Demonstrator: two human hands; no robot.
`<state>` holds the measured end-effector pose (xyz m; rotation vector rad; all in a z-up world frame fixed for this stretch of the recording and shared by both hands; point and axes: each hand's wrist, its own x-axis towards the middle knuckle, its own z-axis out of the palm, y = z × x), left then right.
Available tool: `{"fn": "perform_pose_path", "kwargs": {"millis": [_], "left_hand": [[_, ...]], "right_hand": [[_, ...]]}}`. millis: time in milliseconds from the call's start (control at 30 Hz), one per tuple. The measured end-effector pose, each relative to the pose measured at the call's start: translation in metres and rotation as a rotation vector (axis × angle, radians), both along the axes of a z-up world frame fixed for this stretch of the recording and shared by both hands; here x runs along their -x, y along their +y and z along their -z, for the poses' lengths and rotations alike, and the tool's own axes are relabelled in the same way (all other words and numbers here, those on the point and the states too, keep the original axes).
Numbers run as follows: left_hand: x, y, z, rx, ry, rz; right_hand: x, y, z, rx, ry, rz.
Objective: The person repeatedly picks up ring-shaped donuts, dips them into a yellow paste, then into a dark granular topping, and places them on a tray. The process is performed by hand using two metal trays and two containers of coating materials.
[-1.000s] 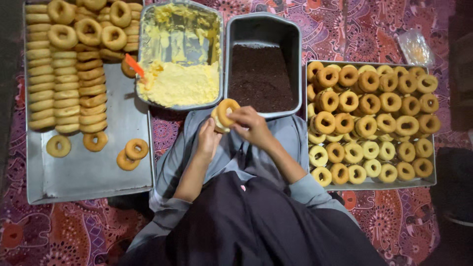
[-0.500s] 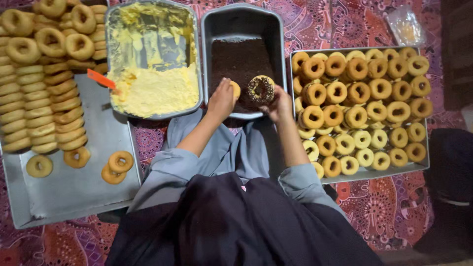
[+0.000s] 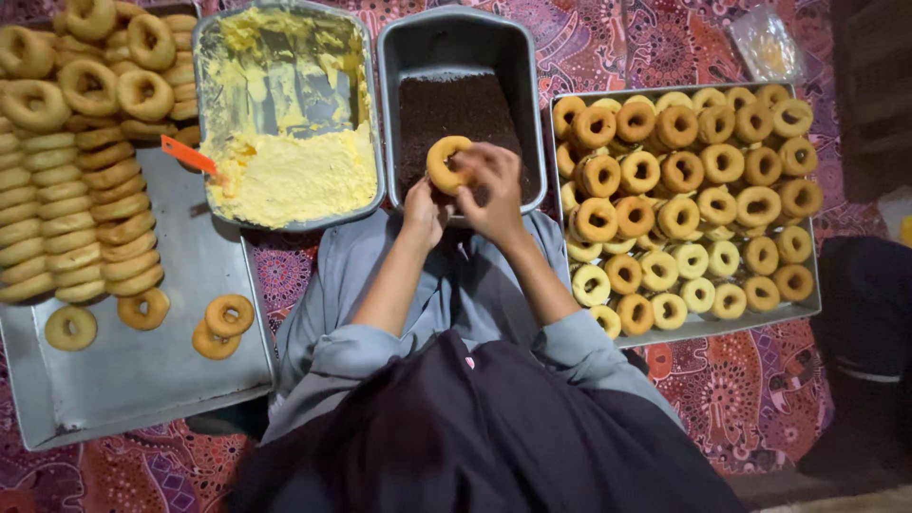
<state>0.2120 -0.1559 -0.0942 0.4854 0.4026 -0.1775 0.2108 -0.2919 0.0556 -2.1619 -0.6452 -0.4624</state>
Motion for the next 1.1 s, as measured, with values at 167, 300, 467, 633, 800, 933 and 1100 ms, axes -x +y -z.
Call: {"fn": "perform_pose_path", "kwargs": {"millis": [167, 300, 467, 633, 800, 933, 1100], "left_hand": [[-0.003, -0.003, -0.022, -0.223, 0.005, 0.287], [0.003, -0.003, -0.051, -1.099, -0.112, 0.297], [0.056, 0.056, -0.064, -1.536, -0.194, -0.046], [0.150, 0.157, -0.044, -0.955, 0.004, -0.395], [0.249, 0.224, -0.011, -1.136, 0.347, -0.514], [0.298, 0.269, 0.013, -1.050, 0.444, -0.694], [0.289, 0.307, 0.008, -1.473, 0.690, -0.668]], "right_hand": [[-0.001, -0.018, 0.010, -1.125, 1.191, 0.053], [0.022, -0.071, 0.043, -1.285, 1.101, 0.109], [0.100, -0.182, 0.068, -1.377, 0.915, 0.308], [0.141, -0.248, 0.100, -1.248, 0.944, 0.688], [0.123, -0.259, 0.125, -1.080, 0.927, 0.723], [0.127, -0.263, 0.122, -0.591, 0.937, 0.826], [0.126, -0.256, 0.113, 0.071, 0.403, 1.004]]}}
